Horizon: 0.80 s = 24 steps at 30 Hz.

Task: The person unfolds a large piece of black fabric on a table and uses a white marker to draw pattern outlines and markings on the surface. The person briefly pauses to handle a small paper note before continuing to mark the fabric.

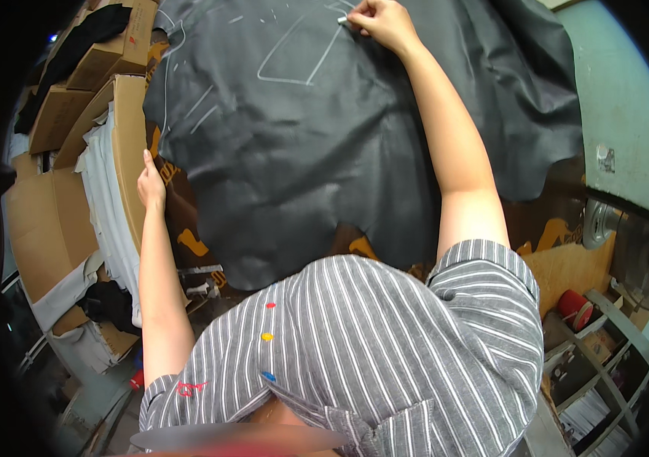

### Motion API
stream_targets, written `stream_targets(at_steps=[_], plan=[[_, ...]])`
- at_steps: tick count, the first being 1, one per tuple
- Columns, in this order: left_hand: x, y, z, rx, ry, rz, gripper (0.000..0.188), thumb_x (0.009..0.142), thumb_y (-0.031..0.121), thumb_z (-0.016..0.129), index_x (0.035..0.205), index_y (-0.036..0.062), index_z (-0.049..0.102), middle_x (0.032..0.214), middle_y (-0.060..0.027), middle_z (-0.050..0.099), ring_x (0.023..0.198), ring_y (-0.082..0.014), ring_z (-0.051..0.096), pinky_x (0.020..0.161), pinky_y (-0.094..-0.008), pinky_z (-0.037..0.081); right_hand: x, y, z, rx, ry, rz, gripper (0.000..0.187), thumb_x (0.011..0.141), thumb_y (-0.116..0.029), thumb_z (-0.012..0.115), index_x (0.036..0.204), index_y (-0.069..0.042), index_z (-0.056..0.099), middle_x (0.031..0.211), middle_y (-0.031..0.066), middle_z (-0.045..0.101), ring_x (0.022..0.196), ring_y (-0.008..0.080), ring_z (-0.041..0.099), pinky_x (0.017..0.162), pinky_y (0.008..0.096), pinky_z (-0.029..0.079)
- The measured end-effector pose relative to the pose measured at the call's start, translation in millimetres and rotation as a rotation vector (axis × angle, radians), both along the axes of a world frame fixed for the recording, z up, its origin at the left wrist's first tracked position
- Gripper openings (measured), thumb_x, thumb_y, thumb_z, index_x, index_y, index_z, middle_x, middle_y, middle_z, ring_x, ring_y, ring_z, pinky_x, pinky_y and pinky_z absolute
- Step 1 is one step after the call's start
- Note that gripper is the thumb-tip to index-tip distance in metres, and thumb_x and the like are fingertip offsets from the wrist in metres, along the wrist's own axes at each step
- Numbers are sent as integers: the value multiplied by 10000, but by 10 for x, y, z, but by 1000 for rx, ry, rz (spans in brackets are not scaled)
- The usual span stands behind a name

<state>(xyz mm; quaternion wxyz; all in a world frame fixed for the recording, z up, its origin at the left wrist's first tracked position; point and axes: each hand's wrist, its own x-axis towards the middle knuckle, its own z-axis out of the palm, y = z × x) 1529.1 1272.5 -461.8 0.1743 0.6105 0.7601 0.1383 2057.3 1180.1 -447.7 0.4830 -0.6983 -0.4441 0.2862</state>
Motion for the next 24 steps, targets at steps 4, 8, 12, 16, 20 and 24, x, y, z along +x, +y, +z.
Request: stream_targets(at_steps=[4, 8, 12, 16, 20, 24], plan=[[-39, 48, 10, -58, 2, 10, 911, 923, 770, 301, 1114, -17, 718, 1109, -218, 705, 1121, -360, 626, 989, -423, 444, -228, -52, 43, 72, -446, -109, 242, 758, -251, 795, 797, -29, 706, 722, 118, 694, 644, 209, 663, 614, 354, 514], [-14, 48, 12, -45, 23, -17, 931, 923, 773, 276, 1103, -27, 718, 1130, -229, 694, 1141, -370, 612, 996, -430, 438, -407, -404, 129, -17, -453, -119, 265, 741, -278, 806, 800, -37, 711, 750, 141, 693, 698, 261, 673, 659, 375, 519], [-29, 56, -12, -52, 26, -25, 939, 928, 767, 245, 1151, -24, 699, 1189, -229, 674, 1188, -375, 589, 1031, -437, 420, -755, -1063, 222, -91, -487, -94, 241, 748, -269, 793, 795, -45, 718, 751, 150, 691, 703, 285, 675, 666, 393, 521], [-36, 83, -55, -57, -4, -23, 945, 930, 765, 219, 1195, -15, 681, 1243, -236, 648, 1241, -387, 556, 1071, -442, 395, -1188, -1892, 327, -78, -463, -71, 157, 752, -210, 737, 796, -62, 708, 742, 92, 647, 735, 261, 635, 677, 379, 495], [-92, 100, -120, -46, -44, -31, 950, 932, 762, 197, 1220, -12, 666, 1273, -251, 625, 1268, -406, 528, 1091, -447, 374, -1659, -2660, 466, -93, -361, -88, 132, 749, -165, 720, 739, -46, 662, 705, 82, 591, 726, 243, 598, 670, 369, 483], [-52, 69, -114, -61, -77, -20, 971, 928, 770, 164, 1246, -9, 650, 1282, -256, 617, 1283, -413, 513, 1103, -451, 361, -1893, -3209, 703, -303, -203, -47, 72, 780, -99, 702, 780, -35, 670, 716, 50, 614, 726, 170, 625, 675, 296, 487]])
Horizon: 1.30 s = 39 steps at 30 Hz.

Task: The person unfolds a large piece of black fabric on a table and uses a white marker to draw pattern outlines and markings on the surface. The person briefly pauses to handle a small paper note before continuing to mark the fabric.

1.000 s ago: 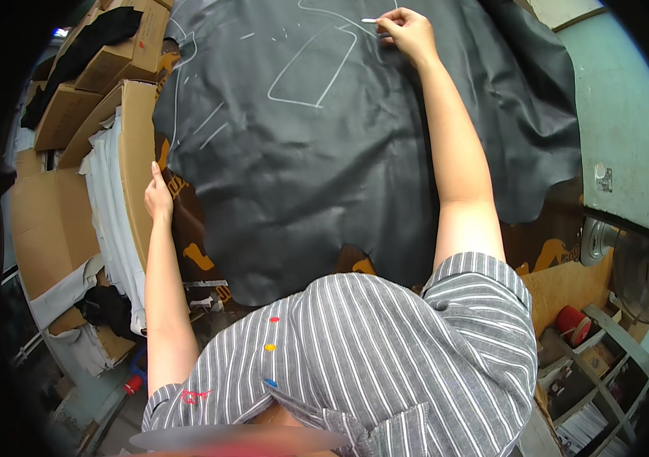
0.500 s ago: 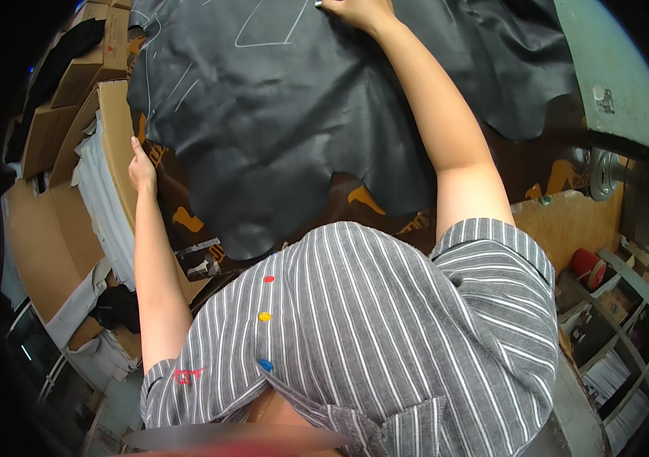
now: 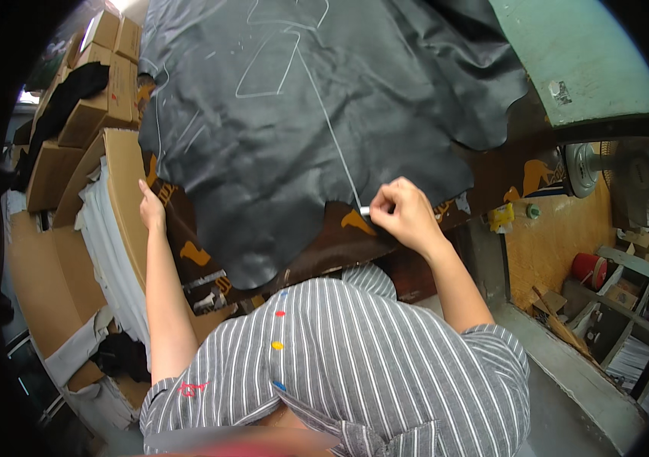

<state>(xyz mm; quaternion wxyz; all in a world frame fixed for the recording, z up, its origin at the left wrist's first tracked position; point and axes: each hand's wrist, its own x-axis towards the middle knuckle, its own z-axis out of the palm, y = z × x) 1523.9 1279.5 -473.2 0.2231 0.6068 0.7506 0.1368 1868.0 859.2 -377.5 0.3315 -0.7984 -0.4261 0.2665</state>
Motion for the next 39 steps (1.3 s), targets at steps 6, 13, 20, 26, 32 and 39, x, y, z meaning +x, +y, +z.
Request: stream_targets(at_steps=[6, 13, 20, 26, 32, 39], plan=[[-54, -34, 31, 22, 52, -5, 975, 932, 770, 167, 1201, -18, 675, 1201, -249, 663, 1210, -409, 569, 1056, -457, 401, 772, 511, -102, 493, 458, -355, 112, 900, -93, 690, 902, 19, 685, 780, 31, 684, 737, 74, 627, 674, 224, 486], [27, -44, 122, 29, 103, -10, 926, 931, 770, 248, 1156, -3, 704, 1154, -216, 693, 1151, -378, 612, 1012, -445, 435, 1961, 2193, -609, 504, -11, -206, 216, 833, -215, 766, 931, -25, 733, 831, 62, 730, 751, 125, 669, 679, 275, 510], [91, -82, 168, -25, 57, 14, 914, 924, 775, 277, 1169, 4, 703, 1153, -202, 697, 1146, -354, 616, 1003, -420, 437, 2239, 3088, -693, 405, -405, -126, 233, 757, -268, 786, 790, -47, 721, 737, 155, 674, 700, 310, 659, 668, 405, 516], [66, -47, 123, 5, 53, -5, 924, 922, 779, 272, 1165, -1, 703, 1154, -210, 695, 1153, -357, 613, 1007, -420, 436, 2016, 2535, -573, 200, -481, -125, 248, 740, -297, 805, 772, -65, 724, 806, 143, 661, 846, 307, 631, 744, 435, 497], [12, 65, 22, -8, 95, 7, 971, 916, 789, 240, 1177, -32, 687, 1235, -240, 652, 1232, -381, 560, 1064, -438, 394, 1589, 1221, -463, 167, -580, -71, 145, 766, -254, 753, 841, -130, 755, 827, 60, 692, 909, 220, 651, 773, 364, 521], [-69, 95, -51, -23, 61, -27, 998, 925, 778, 180, 1189, -48, 674, 1270, -261, 624, 1265, -398, 532, 1093, -454, 373, 662, -299, -144, 71, -369, -236, 112, 766, -155, 741, 818, -56, 728, 784, 65, 632, 911, 223, 603, 772, 349, 492]])
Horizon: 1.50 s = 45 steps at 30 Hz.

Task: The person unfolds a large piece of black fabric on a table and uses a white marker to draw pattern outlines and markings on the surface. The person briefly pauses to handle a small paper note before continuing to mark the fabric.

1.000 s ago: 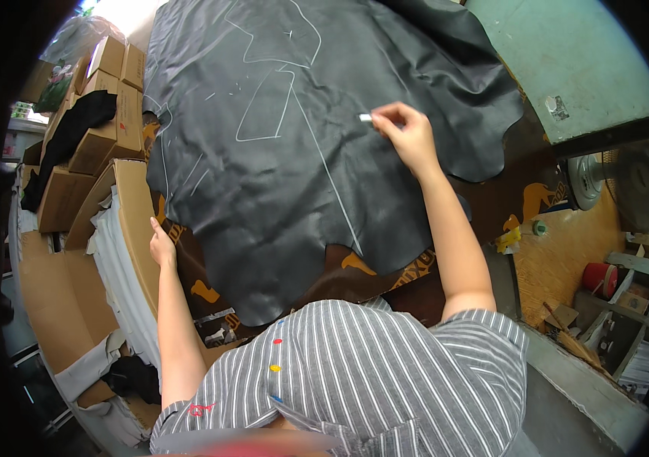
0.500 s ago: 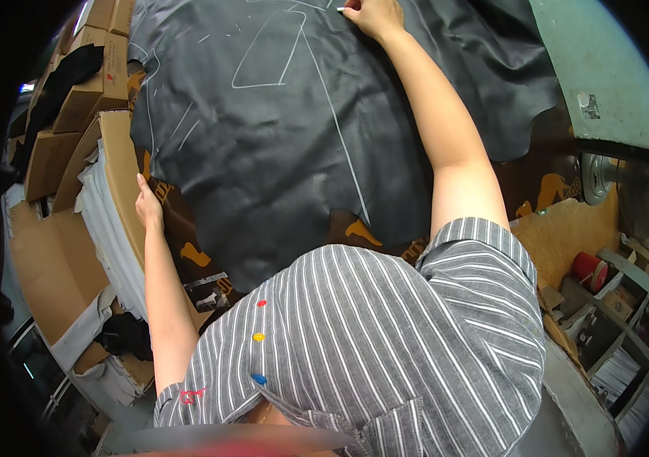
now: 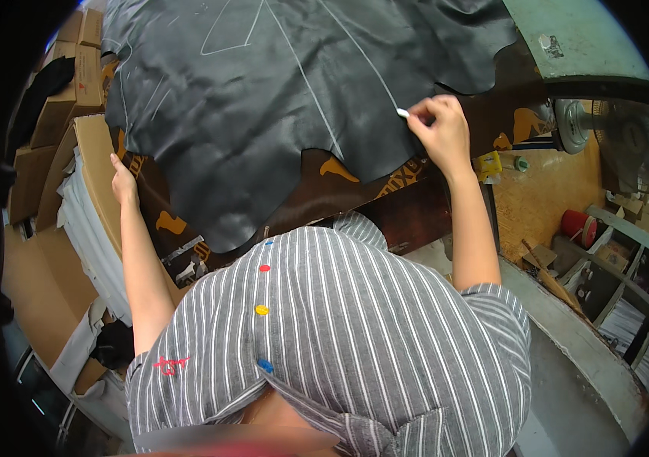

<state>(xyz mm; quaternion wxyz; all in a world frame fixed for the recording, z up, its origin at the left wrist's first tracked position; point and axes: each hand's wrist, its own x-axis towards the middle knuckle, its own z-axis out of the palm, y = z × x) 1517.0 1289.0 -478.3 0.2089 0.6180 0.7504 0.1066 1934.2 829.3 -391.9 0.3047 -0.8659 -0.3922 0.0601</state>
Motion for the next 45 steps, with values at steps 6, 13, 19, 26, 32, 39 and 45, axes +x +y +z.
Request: stream_targets(at_steps=[6, 13, 19, 26, 32, 39, 45], plan=[[30, 20, 6, -14, 12, 5, 986, 915, 787, 167, 1206, -3, 680, 1291, -251, 615, 1291, -406, 511, 1094, -471, 373, -365, -706, 205, -32, 241, -137, 100, 800, -98, 747, 854, -19, 718, 825, 49, 657, 832, 164, 613, 770, 305, 488], [43, 2, 3, -26, -58, -22, 943, 906, 795, 217, 1247, 41, 670, 1326, -221, 605, 1304, -383, 509, 1098, -462, 371, -629, 426, -85, 458, 700, -69, 122, 907, -70, 717, 999, 10, 708, 930, 34, 694, 844, 79, 625, 795, 213, 481], [7, 12, -30, 4, -90, -13, 914, 920, 772, 213, 1228, 53, 685, 1298, -208, 628, 1270, -371, 541, 1076, -462, 392, -1095, 924, -139, 371, 690, 70, 126, 884, -106, 752, 929, -2, 697, 832, -1, 686, 764, 44, 604, 693, 200, 469], [-62, 100, -133, 4, -108, -55, 939, 868, 823, 313, 1302, 55, 634, 1304, -193, 628, 1255, -355, 562, 1043, -460, 428, -1257, 836, -236, 207, 238, -42, 201, 796, -239, 776, 844, -56, 710, 791, 73, 691, 804, 202, 649, 760, 333, 512], [-66, 166, -206, 11, -173, -66, 921, 934, 754, 229, 1251, 2, 657, 1346, -250, 579, 1326, -390, 481, 1121, -458, 338, -1289, 849, -269, 167, 13, -153, 184, 789, -211, 776, 764, -55, 683, 697, 34, 665, 769, 206, 598, 692, 355, 474], [-62, 231, -342, 57, -178, -127, 905, 937, 745, 237, 1213, 4, 678, 1319, -256, 594, 1297, -394, 506, 1106, -469, 356, -1915, 988, -259, 189, 67, -32, 134, 765, -169, 762, 725, -69, 682, 672, 17, 619, 768, 190, 585, 699, 347, 464], [-36, 351, -476, 87, -88, -49, 1005, 929, 762, 151, 964, -58, 730, 1053, -293, 685, 1122, -415, 624, 1002, -463, 441, -2260, 947, -206, 175, 98, 43, 121, 758, -165, 752, 718, -77, 678, 672, 9, 618, 783, 198, 584, 696, 358, 450]])
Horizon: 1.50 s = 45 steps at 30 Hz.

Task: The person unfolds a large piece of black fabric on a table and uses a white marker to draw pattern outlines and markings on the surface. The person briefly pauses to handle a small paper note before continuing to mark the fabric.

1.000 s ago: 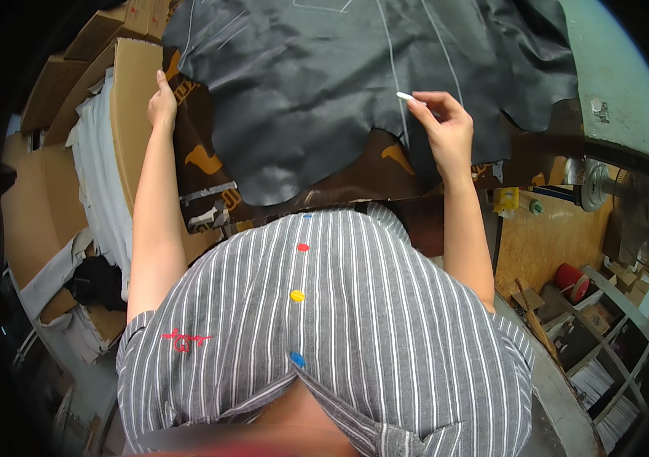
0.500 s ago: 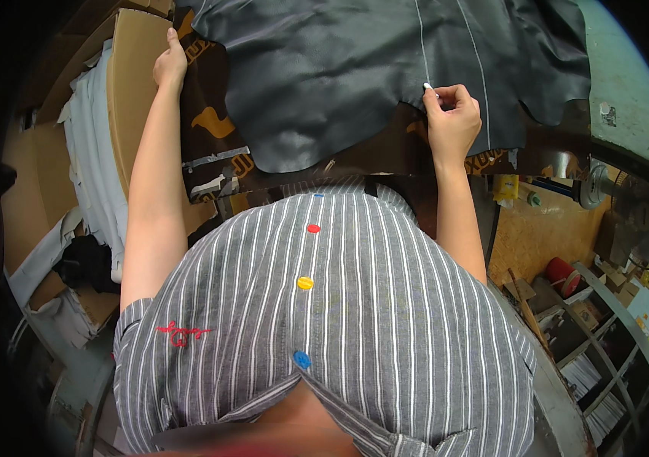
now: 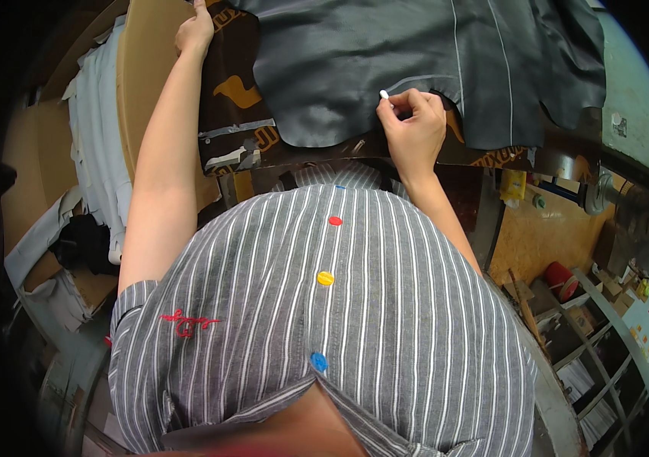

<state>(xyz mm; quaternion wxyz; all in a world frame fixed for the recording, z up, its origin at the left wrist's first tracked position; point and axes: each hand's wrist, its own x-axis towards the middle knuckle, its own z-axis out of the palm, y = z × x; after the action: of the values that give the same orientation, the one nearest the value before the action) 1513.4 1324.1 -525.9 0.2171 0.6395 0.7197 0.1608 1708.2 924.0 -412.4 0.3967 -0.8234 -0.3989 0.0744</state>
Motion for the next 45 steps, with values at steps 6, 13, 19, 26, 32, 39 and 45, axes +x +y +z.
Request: stream_targets(at_steps=[6, 13, 19, 26, 32, 39, 45], plan=[[-24, 7, -65, 20, -55, 5, 993, 917, 777, 179, 1001, -41, 734, 1061, -282, 689, 1121, -412, 627, 992, -462, 451, -613, -15, -4, -18, 128, 147, 106, 725, -135, 761, 722, -66, 682, 770, 42, 617, 773, 225, 596, 700, 358, 460], [36, -206, 210, -72, -167, -5, 896, 930, 752, 243, 1222, 26, 679, 1322, -246, 596, 1285, -387, 521, 1084, -473, 383, -362, 183, 26, 146, 551, 90, 126, 870, -136, 735, 888, -18, 693, 787, 29, 679, 717, 73, 621, 652, 239, 482], [40, -159, 185, -70, -122, -39, 900, 928, 755, 240, 1207, 25, 686, 1304, -241, 610, 1270, -383, 533, 1074, -469, 390, 231, 416, -53, 37, 28, 118, 171, 798, -194, 761, 898, -57, 743, 816, 55, 688, 846, 180, 634, 753, 323, 503], [91, -184, 157, -64, -141, -15, 962, 896, 797, 248, 1168, -19, 678, 1229, -267, 628, 1227, -394, 560, 1060, -466, 397, 251, 414, -74, -48, -67, 60, 153, 775, -193, 767, 834, -54, 739, 788, 62, 638, 794, 191, 613, 725, 322, 492], [87, -125, -22, 56, -90, 51, 957, 911, 785, 225, 1014, -15, 738, 1078, -270, 689, 1127, -409, 624, 1015, -476, 434, 75, 805, 8, 110, 408, 241, 174, 851, -160, 748, 945, -19, 710, 871, 41, 711, 791, 99, 650, 737, 250, 505], [29, -372, 218, -8, -208, -162, 1195, 680, 879, 557, 1372, -94, 497, 1354, -300, 547, 1307, -378, 514, 1101, -443, 386, -98, 1555, -183, 107, 310, 406, 187, 843, -209, 760, 911, -37, 731, 788, 51, 729, 708, 105, 660, 656, 252, 497], [38, -437, 333, -72, -133, -119, 1207, 639, 870, 622, 1395, -62, 492, 1346, -260, 574, 1277, -363, 551, 1077, -438, 417, -258, 1805, -175, 75, 210, 365, 207, 829, -228, 768, 913, -43, 730, 792, 61, 731, 705, 134, 676, 652, 268, 503]])
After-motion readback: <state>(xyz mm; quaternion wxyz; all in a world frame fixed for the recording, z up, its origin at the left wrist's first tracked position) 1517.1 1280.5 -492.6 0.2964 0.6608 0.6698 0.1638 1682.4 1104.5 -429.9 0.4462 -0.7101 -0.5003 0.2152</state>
